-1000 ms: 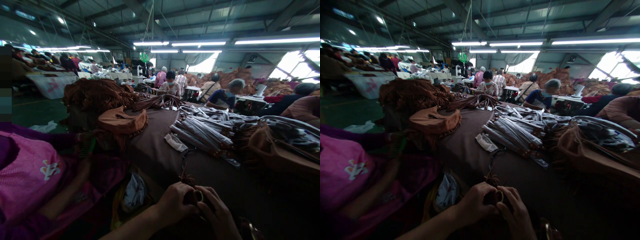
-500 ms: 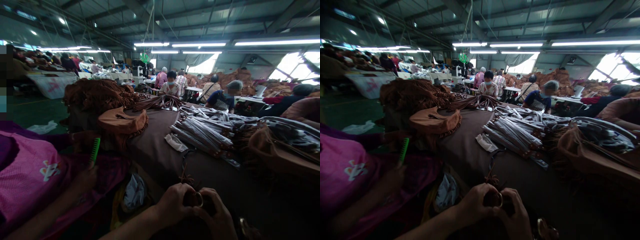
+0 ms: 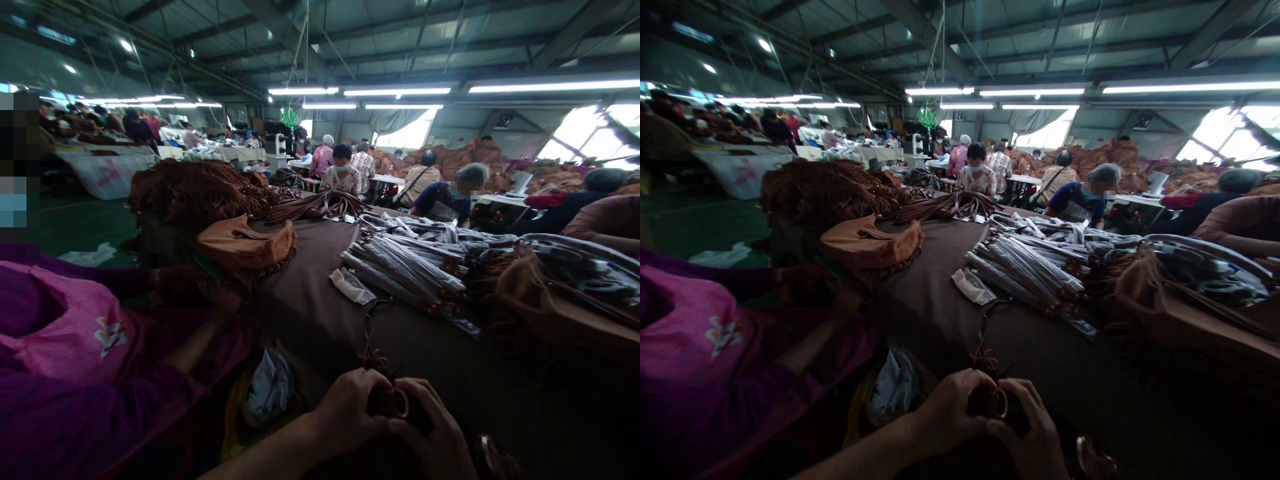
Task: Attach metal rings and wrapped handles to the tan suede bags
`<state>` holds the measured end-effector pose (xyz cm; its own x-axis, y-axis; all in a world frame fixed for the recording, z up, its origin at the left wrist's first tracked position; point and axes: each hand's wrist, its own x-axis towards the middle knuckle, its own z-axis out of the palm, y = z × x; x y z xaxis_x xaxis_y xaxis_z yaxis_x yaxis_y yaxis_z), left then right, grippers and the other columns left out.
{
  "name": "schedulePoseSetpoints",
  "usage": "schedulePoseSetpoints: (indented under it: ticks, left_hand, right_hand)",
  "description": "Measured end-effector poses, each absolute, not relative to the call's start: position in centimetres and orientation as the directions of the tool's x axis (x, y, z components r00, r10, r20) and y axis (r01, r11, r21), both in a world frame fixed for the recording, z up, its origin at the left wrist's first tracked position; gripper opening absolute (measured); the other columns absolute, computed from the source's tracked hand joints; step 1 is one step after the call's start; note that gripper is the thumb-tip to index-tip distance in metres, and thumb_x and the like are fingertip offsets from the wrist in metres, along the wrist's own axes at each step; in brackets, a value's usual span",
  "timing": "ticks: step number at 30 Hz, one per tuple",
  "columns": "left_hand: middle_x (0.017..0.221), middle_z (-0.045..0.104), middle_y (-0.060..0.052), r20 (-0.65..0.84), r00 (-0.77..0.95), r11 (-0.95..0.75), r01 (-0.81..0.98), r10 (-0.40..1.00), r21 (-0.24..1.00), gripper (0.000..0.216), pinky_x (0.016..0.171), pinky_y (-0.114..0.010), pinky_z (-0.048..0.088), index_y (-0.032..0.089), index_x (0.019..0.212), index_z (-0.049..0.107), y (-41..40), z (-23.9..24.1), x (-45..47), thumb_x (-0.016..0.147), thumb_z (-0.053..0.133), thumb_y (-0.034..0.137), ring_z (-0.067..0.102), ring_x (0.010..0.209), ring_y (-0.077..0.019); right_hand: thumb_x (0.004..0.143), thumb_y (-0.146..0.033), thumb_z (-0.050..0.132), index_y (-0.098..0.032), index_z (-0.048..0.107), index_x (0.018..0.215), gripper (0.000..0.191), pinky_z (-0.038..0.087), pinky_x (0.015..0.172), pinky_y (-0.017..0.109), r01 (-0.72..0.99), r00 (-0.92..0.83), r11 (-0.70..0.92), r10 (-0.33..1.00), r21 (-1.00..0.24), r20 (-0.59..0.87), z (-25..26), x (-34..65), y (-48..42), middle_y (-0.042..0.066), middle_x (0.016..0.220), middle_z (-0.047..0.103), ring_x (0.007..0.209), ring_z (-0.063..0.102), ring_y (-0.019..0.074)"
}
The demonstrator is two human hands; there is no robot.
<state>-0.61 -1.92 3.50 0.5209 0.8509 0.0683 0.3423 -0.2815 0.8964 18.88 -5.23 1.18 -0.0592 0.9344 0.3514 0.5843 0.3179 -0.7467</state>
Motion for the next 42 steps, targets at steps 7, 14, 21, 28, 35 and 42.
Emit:
schedulePoseSetpoints:
  ticks: [7, 14, 21, 28, 35, 42]
  left_hand:
    - [0.105, 0.066, -0.004, 0.067, 0.518, -0.277, 0.341, 0.853, 0.898, 0.048, 0.081, -0.028, 0.046, 0.022, 0.111, 0.064, -1.8, 3.0, -0.5, 0.067, 0.078, 0.037, 0.06, 0.096, -0.0215]
    - [0.101, 0.066, -0.004, 0.091, 0.508, -0.289, 0.326, 0.856, 0.9, 0.039, 0.078, -0.026, 0.046, 0.021, 0.105, 0.064, -1.9, 3.1, -0.4, 0.073, 0.073, 0.04, 0.06, 0.092, -0.0192]
    - [0.099, 0.066, -0.005, 0.099, 0.493, -0.296, 0.339, 0.864, 0.893, 0.037, 0.08, -0.028, 0.045, 0.02, 0.103, 0.066, -1.9, 2.8, -0.1, 0.074, 0.072, 0.041, 0.06, 0.091, -0.0204]
    - [0.099, 0.065, -0.003, 0.045, 0.516, -0.264, 0.361, 0.856, 0.894, 0.043, 0.08, -0.027, 0.045, 0.021, 0.104, 0.066, -1.8, 2.5, -0.2, 0.064, 0.081, 0.029, 0.059, 0.091, -0.0199]
    - [0.108, 0.066, -0.004, 0.011, 0.479, -0.133, 0.223, 0.878, 0.966, 0.06, 0.084, -0.028, 0.046, 0.019, 0.116, 0.056, -2.4, 2.3, -0.3, 0.062, 0.081, 0.024, 0.061, 0.098, -0.0202]
    - [0.11, 0.067, -0.006, 0.012, 0.524, -0.131, 0.19, 0.852, 0.973, 0.064, 0.086, -0.03, 0.046, 0.017, 0.12, 0.052, -2.1, 2.2, -0.7, 0.062, 0.079, 0.023, 0.062, 0.1, -0.0217]
  right_hand:
    - [0.081, -0.038, 0.065, -0.029, 0.069, 0.106, 0.026, 0.057, 0.073, 0.02, 0.615, -0.103, 0.323, 0.937, -0.719, 0.333, 1.0, 19.2, -5.3, 0.001, 0.101, 0.069, 0.087, 0.069, 0.018]
    - [0.08, -0.039, 0.069, -0.026, 0.067, 0.106, 0.029, 0.058, 0.073, 0.022, 0.651, 0.049, 0.334, 0.878, -0.682, 0.477, -0.5, 18.6, -5.9, 0.002, 0.097, 0.07, 0.085, 0.07, 0.0186]
    - [0.083, -0.039, 0.066, -0.026, 0.068, 0.108, 0.029, 0.058, 0.079, 0.028, 0.702, 0.034, 0.363, 0.842, -0.612, 0.538, -1.0, 18.6, -6.2, 0.003, 0.097, 0.072, 0.087, 0.069, 0.0211]
    - [0.096, -0.04, 0.041, -0.028, 0.064, 0.12, 0.035, 0.054, 0.088, 0.026, 0.453, -0.079, 0.217, 0.976, -0.865, 0.203, 0.1, 19.2, -5.6, 0.006, 0.117, 0.064, 0.108, 0.064, 0.0203]
    - [0.09, -0.041, 0.053, -0.026, 0.067, 0.116, 0.033, 0.053, 0.086, 0.028, 0.376, -0.198, 0.179, 0.974, -0.909, 0.109, 1.4, 18.9, -5.7, 0.007, 0.112, 0.064, 0.103, 0.064, 0.022]
    - [0.086, -0.035, 0.06, -0.028, 0.065, 0.118, 0.033, 0.052, 0.09, 0.03, 0.418, -0.264, 0.257, 0.952, -0.872, 0.155, 1.1, 19.3, -6.0, 0.008, 0.117, 0.065, 0.109, 0.063, 0.0233]
